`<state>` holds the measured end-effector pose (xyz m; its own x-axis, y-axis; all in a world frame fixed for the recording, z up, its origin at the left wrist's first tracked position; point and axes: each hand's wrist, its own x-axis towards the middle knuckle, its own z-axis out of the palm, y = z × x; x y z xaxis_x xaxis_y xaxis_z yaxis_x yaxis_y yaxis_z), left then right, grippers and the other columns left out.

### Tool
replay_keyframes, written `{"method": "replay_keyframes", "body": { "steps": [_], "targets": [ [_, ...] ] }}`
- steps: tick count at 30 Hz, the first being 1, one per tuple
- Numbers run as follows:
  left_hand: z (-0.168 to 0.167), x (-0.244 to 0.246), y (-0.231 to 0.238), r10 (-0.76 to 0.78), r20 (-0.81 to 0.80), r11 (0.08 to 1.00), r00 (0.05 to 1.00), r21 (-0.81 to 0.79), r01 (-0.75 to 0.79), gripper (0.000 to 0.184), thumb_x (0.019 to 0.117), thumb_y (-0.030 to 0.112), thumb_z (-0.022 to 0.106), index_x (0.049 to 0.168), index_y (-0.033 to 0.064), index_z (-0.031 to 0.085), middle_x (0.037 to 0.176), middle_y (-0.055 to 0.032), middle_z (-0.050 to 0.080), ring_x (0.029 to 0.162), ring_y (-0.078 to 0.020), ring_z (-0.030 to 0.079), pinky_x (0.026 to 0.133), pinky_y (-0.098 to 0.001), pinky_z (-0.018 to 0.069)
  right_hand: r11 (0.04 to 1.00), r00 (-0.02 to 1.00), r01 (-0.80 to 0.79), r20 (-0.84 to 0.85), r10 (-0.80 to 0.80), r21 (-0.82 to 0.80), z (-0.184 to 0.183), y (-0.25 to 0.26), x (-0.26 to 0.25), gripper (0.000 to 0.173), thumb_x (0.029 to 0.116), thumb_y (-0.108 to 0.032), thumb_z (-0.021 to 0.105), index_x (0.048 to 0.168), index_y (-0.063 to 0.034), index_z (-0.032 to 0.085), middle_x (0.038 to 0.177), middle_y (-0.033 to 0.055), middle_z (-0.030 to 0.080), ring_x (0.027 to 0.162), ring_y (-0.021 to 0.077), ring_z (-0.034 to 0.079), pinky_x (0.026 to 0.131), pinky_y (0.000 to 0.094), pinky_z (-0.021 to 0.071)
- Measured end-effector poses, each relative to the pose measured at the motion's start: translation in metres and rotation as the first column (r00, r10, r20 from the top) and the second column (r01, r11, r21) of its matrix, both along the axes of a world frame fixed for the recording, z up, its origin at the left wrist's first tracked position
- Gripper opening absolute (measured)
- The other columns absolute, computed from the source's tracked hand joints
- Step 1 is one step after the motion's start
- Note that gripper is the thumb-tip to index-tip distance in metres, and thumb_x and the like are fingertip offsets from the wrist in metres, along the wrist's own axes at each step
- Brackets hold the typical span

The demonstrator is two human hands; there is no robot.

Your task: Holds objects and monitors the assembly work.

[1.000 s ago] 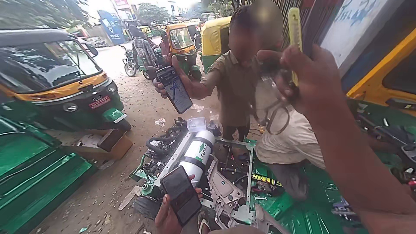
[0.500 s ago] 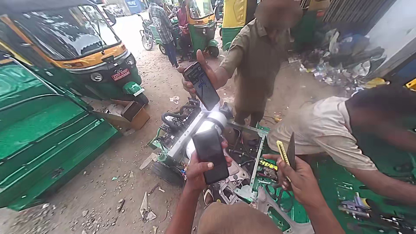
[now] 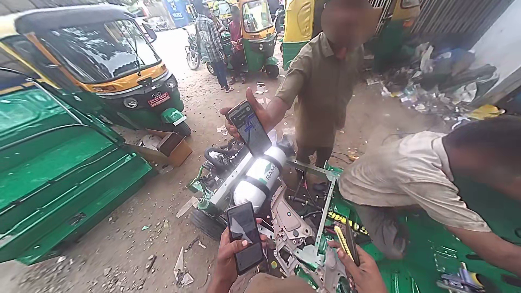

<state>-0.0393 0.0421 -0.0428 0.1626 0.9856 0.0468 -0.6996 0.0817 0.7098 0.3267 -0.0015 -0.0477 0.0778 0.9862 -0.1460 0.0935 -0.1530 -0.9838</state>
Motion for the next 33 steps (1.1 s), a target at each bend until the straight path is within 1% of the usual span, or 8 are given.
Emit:
{"method": "replay_keyframes", "body": {
  "steps": [2, 6, 14, 19, 23, 25, 29, 33],
  "targets": [
    [-0.001, -0.007, -0.004, 0.012, -0.004, 1.0, 1.0, -0.004, -0.012, 0.066, 0.0864, 0.014, 0.074, 0.146, 0.0066, 0.045, 0.136, -0.039, 0.055, 0.105, -0.059, 0.065, 0.087, -0.0702, 0.0562, 0.999, 0.999, -0.041, 0.023, 0.042, -0.011, -0.006, 0.003, -0.008, 0.023, 0.0992, -0.014, 0.064, 0.119, -0.0041, 0.07, 0.107, 0.0036, 0.077, 0.059, 0.0056, 0.06, 0.051, 0.0247, 0.0495],
    [0.004, -0.017, -0.012, -0.004, -0.003, 1.0, 1.0, -0.01, 0.004, 0.066, 0.0886, 0.014, 0.073, 0.148, 0.0085, 0.044, 0.138, -0.0394, 0.053, 0.108, -0.0606, 0.064, 0.09, -0.072, 0.0541, 0.99, 0.99, -0.125, 0.052, 0.129, -0.062, -0.018, 0.009, -0.027, 0.023, 0.0989, -0.021, 0.067, 0.118, -0.0087, 0.073, 0.092, 0.0019, 0.074, 0.055, 0.0085, 0.056, 0.05, 0.0291, 0.0488],
    [0.007, -0.023, -0.021, 0.016, -0.068, 1.0, 0.998, -0.02, -0.018, 0.066, 0.0891, 0.014, 0.072, 0.148, 0.0061, 0.043, 0.137, -0.0402, 0.053, 0.107, -0.0606, 0.064, 0.09, -0.0713, 0.0546, 0.97, 0.971, -0.235, 0.024, 0.237, -0.065, -0.035, 0.007, -0.048, 0.024, 0.0981, -0.021, 0.069, 0.118, -0.0094, 0.072, 0.107, -0.0005, 0.077, 0.084, 0.0086, 0.071, 0.075, 0.032, 0.0596],
    [0.007, -0.023, -0.02, 0.002, -0.078, 0.999, 0.997, -0.048, -0.006, 0.065, 0.0892, 0.014, 0.072, 0.148, 0.0058, 0.044, 0.137, -0.0405, 0.053, 0.106, -0.061, 0.064, 0.09, -0.0721, 0.0545, 0.97, 0.97, -0.244, -0.018, 0.243, -0.025, -0.038, 0.013, -0.05, 0.026, 0.098, -0.023, 0.069, 0.12, -0.0112, 0.073, 0.107, -0.0009, 0.077, 0.079, 0.0078, 0.07, 0.071, 0.0302, 0.0588],
    [0.01, -0.025, -0.022, -0.015, -0.112, 0.997, 0.994, -0.081, 0.006, 0.067, 0.0895, 0.016, 0.072, 0.149, 0.0071, 0.042, 0.138, -0.0401, 0.053, 0.106, -0.0608, 0.064, 0.089, -0.071, 0.0553, 0.969, 0.944, -0.207, -0.232, 0.234, 0.135, 0.0, 0.057, -0.063, 0.036, 0.0984, -0.028, 0.069, 0.13, -0.0121, 0.07, 0.107, 0.0036, 0.075, 0.051, 0.0072, 0.053, 0.043, 0.024, 0.0454],
    [0.013, -0.027, -0.021, -0.019, -0.127, 0.998, 0.992, -0.068, 0.011, 0.065, 0.0901, 0.015, 0.072, 0.148, 0.0068, 0.042, 0.137, -0.0396, 0.054, 0.106, -0.0599, 0.065, 0.089, -0.0704, 0.0557, 0.93, 0.896, -0.217, -0.317, 0.311, 0.297, 0.035, 0.094, -0.076, 0.039, 0.1005, -0.028, 0.067, 0.134, -0.0078, 0.066, 0.115, 0.0071, 0.073, 0.052, 0.0053, 0.052, 0.044, 0.0217, 0.0448],
    [0.019, -0.036, -0.024, 0.0, -0.154, 0.999, 0.988, -0.043, -0.006, 0.064, 0.0901, 0.016, 0.072, 0.147, 0.0076, 0.045, 0.137, -0.039, 0.055, 0.107, -0.0587, 0.065, 0.089, -0.0702, 0.056, 0.805, 0.845, -0.229, -0.299, 0.444, 0.548, 0.096, 0.169, -0.11, 0.041, 0.1016, -0.029, 0.066, 0.134, -0.0031, 0.064, 0.086, 0.0028, 0.064, 0.056, 0.0063, 0.051, 0.047, 0.023, 0.0468],
    [0.021, -0.05, -0.032, 0.022, -0.18, 0.999, 0.983, -0.027, -0.028, 0.063, 0.0917, 0.016, 0.071, 0.149, 0.0082, 0.044, 0.138, -0.0393, 0.053, 0.107, -0.0586, 0.065, 0.089, -0.0697, 0.056, 0.755, 0.788, -0.326, -0.277, 0.549, 0.569, 0.116, 0.212, -0.133, 0.037, 0.1014, -0.024, 0.065, 0.136, -0.0109, 0.065, 0.079, 0.0032, 0.062, 0.052, 0.0067, 0.049, 0.047, 0.0227, 0.0466]
  ]
}}
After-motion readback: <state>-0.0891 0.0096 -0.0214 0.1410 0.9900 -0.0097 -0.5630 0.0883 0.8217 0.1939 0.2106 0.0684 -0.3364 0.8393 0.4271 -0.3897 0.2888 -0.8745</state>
